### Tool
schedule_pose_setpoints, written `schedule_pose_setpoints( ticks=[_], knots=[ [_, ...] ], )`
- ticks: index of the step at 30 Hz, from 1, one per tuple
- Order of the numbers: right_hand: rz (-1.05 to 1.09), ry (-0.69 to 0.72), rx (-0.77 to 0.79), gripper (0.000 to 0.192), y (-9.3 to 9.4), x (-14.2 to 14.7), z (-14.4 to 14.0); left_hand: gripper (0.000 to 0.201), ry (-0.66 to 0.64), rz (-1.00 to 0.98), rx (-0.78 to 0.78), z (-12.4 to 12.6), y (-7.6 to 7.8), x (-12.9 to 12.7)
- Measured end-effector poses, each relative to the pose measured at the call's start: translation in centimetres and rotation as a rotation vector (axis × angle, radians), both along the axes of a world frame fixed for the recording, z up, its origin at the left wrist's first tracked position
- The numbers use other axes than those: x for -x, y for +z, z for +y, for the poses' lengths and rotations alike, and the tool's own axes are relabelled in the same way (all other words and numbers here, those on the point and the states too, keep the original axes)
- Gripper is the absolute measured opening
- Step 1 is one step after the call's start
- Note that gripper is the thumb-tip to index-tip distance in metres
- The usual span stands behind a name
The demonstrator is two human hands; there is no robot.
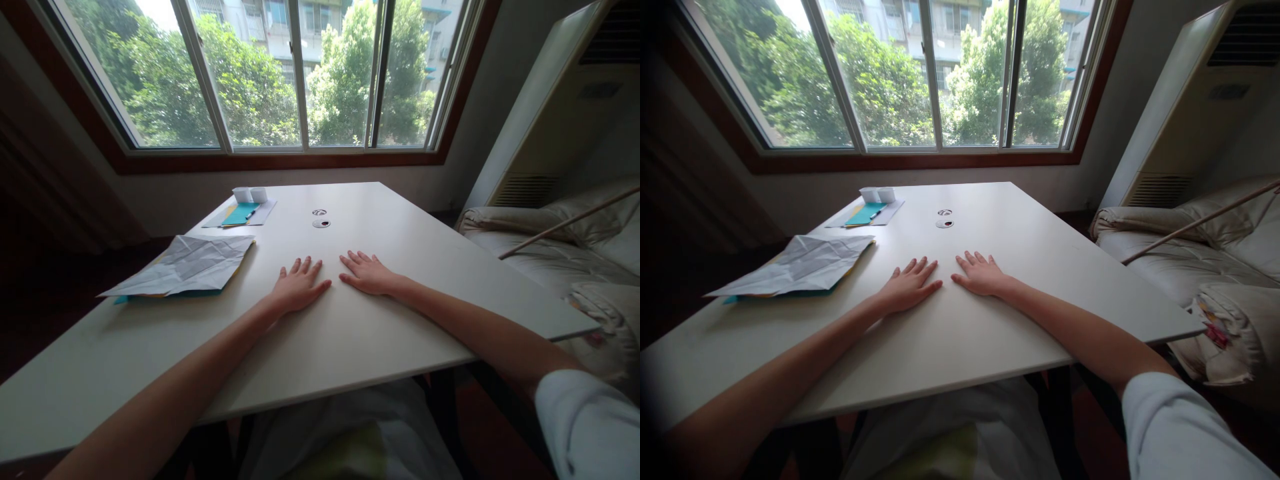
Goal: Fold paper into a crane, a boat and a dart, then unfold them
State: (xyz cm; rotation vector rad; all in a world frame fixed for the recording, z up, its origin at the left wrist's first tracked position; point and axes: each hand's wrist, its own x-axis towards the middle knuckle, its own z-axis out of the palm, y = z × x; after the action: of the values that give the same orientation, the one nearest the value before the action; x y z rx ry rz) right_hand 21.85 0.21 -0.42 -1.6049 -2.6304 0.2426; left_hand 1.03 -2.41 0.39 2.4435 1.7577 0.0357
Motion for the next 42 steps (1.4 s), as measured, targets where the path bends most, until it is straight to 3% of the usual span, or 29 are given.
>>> schedule_pose_setpoints(
  ticks=[23,30,32,35,38,39,42],
  knots=[
    [-0.003,-0.002,0.008,0.074,0.1,0.0,-0.1,0.077,0.006,0.009,-0.001,0.0,0.0,-0.1],
    [-0.024,-0.004,0.02,0.073,0.3,0.1,-0.2,0.056,-0.03,-0.011,-0.121,0.8,1.5,2.0],
    [-0.033,-0.007,0.028,0.073,0.4,0.1,-0.2,0.05,0.028,0.039,-0.235,1.2,2.5,3.5],
    [-0.035,-0.008,0.033,0.072,0.5,0.1,-0.2,0.045,0.264,0.169,-0.345,1.7,3.9,6.0],
    [-0.023,0.0,0.028,0.073,0.4,0.0,-0.1,0.049,0.434,0.209,-0.285,2.2,4.8,8.2],
    [-0.02,0.003,0.026,0.073,0.4,0.0,-0.1,0.049,0.545,0.209,-0.232,2.4,4.9,8.8],
    [-0.019,0.006,0.021,0.073,0.3,0.0,-0.1,0.045,0.659,0.22,-0.096,2.9,4.8,10.2]
  ],
)
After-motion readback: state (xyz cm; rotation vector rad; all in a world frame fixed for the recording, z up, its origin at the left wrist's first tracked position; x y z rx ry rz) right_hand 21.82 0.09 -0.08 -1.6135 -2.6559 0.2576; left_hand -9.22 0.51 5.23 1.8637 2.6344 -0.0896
